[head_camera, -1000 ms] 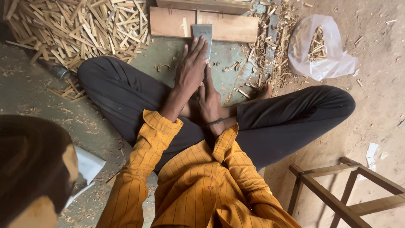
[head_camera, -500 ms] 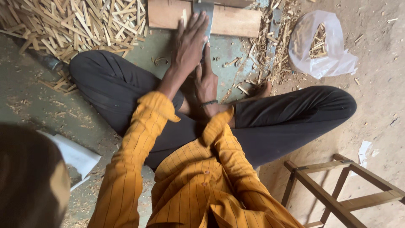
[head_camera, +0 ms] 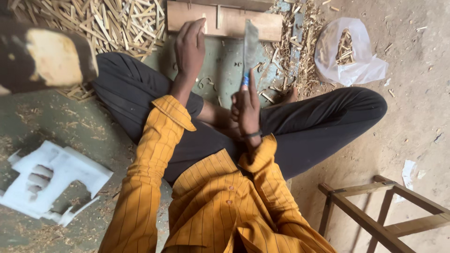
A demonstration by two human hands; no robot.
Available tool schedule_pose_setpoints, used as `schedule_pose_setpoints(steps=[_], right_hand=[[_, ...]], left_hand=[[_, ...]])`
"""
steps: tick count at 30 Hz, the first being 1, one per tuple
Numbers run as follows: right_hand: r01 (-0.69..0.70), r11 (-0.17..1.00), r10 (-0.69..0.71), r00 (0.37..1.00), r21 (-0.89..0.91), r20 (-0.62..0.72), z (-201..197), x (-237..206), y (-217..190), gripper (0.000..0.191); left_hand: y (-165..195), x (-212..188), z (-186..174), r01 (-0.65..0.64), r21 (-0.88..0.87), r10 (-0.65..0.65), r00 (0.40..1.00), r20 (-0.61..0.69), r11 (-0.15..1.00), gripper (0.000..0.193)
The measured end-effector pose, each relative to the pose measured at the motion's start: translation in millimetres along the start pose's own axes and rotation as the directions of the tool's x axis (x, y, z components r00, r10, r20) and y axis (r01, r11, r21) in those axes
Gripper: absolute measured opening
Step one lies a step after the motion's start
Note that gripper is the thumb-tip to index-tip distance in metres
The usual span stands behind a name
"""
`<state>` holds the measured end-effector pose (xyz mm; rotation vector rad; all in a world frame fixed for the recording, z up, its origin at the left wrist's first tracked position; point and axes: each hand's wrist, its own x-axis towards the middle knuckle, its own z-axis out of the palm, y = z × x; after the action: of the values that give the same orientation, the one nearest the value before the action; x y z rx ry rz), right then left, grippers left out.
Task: The person sits cross-legged on the workshop floor and uses a wide chisel blade to shave and pare small wooden pieces, holding each piece against a wooden board and trimming it by hand, working through the pieces one at a time.
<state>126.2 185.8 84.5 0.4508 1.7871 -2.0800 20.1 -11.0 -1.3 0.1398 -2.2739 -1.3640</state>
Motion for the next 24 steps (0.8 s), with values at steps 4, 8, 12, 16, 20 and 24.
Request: schedule_pose_setpoints(steps=[4,8,12,16,20,24], right_hand=[[0.041,0.999,-0.042,0.999,-0.017,-0.024,-16.6,-18.3,-2.0,0.059],[-0.044,0.999,0.044,0.997,-0.006,-0.061,-18.7,-18.5,-0.9,0.059],[-0.047,0.999,0.048,0.998,0.021,-0.040,-18.0,-11.3,-1.7,0.061],[-0.052,0.998,0.051,0.999,-0.030,-0.011,-18.8,-7.3,-0.7,0.061],[-0.079,0.995,0.079,0.997,-0.060,-0.003,-18.5,-2.8,0.9,0.061],[-0.085,0.995,0.085,0.996,-0.047,-0.003,-18.6,-1.3,0.3,0.061]], left_hand=[[-1.7,13.0,17.2,-0.144,0.066,0.147,0.988,-0.042,0.987,0.015],[-0.3,20.8,43.8,-0.080,0.185,0.100,0.990,-0.103,0.980,0.009],[-0.2,22.0,59.0,0.077,0.151,-0.060,0.991,-0.116,0.986,0.012],[-2.9,21.8,63.2,0.009,0.281,0.027,0.992,-0.126,0.960,0.016],[-4.0,22.1,65.1,0.015,0.283,0.023,0.991,-0.129,0.959,0.019],[-2.9,23.2,68.3,0.022,0.299,0.021,0.990,-0.138,0.954,0.023]])
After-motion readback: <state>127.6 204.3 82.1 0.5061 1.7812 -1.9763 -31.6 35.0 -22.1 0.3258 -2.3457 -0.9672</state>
